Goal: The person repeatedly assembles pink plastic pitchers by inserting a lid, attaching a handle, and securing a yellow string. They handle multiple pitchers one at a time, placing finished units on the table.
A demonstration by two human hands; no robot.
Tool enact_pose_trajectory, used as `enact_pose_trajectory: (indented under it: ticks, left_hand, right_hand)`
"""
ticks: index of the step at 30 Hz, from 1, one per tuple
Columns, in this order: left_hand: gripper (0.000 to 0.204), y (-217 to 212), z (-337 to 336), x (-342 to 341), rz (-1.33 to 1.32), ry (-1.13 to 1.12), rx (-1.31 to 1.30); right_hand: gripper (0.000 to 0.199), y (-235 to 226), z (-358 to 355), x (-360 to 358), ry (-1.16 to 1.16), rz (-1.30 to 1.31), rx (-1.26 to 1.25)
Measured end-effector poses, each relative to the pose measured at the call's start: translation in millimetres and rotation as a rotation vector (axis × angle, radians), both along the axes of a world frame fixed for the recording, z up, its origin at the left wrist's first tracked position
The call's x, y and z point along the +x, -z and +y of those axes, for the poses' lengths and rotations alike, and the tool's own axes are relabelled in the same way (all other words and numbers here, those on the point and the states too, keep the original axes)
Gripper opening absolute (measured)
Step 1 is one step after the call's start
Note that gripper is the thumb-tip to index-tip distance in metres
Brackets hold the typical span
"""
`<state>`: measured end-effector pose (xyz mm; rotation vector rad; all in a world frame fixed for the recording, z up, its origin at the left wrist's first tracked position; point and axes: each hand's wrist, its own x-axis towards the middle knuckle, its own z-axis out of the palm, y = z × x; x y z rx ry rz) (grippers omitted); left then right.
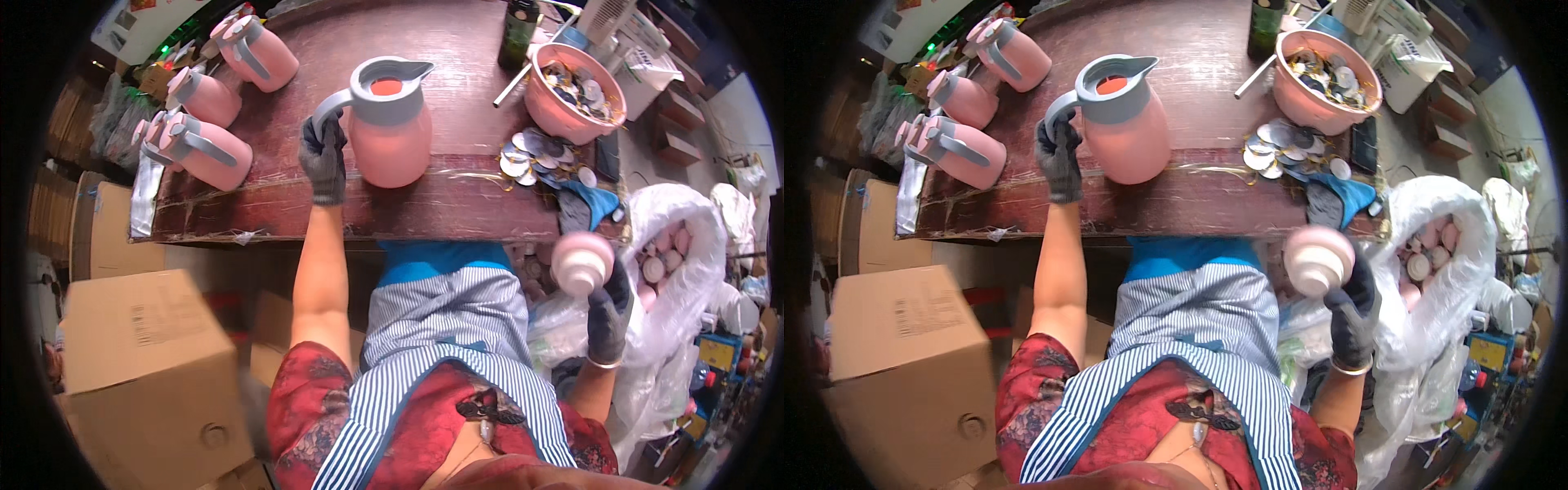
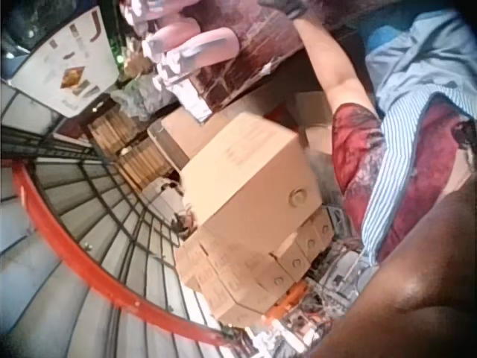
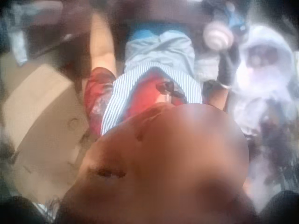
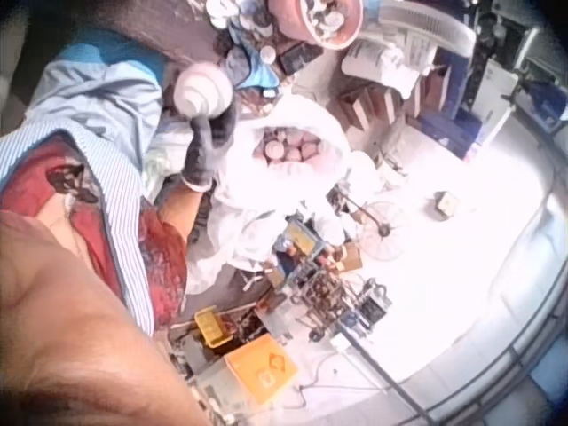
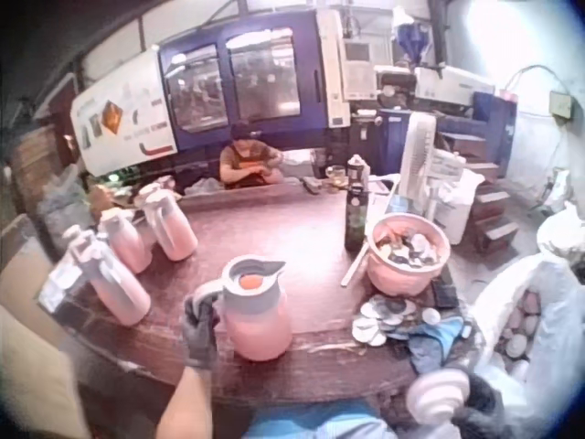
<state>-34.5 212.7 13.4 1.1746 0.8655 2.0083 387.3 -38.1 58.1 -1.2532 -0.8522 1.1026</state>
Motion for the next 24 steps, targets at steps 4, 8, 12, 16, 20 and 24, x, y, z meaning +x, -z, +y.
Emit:
enact_pose_trajectory:
  ticks: [4, 8, 12, 16, 20, 24]
  left_hand:
    - [0.023, -43, -96, 22, 0.473, -0.03, -0.055]
    - [0.028, -68, -182, 47, 0.559, 0.151, -0.195]
    - [0.029, -61, -210, 45, 0.626, 0.209, -0.284]
    - [0.034, -53, -228, 43, 0.586, 0.398, -0.444]
    - [0.031, -70, -238, 64, 0.701, 0.331, -0.223]
    - [0.031, -62, -225, 57, 0.706, 0.552, -0.185]
  right_hand:
    - [0.07, -61, 33, -47, 0.027, -0.752, 0.579]
    - [0.064, -87, 51, -76, -0.217, -1.074, 0.982]
    - [0.058, -76, 30, -63, -0.512, -0.934, 0.899]
    - [0.093, -70, 22, -43, -0.77, -0.866, 0.822]
    - [0.103, -84, 14, -68, -0.65, -0.799, 0.689]
    - [0.057, -95, 17, -72, -0.929, -1.043, 0.982]
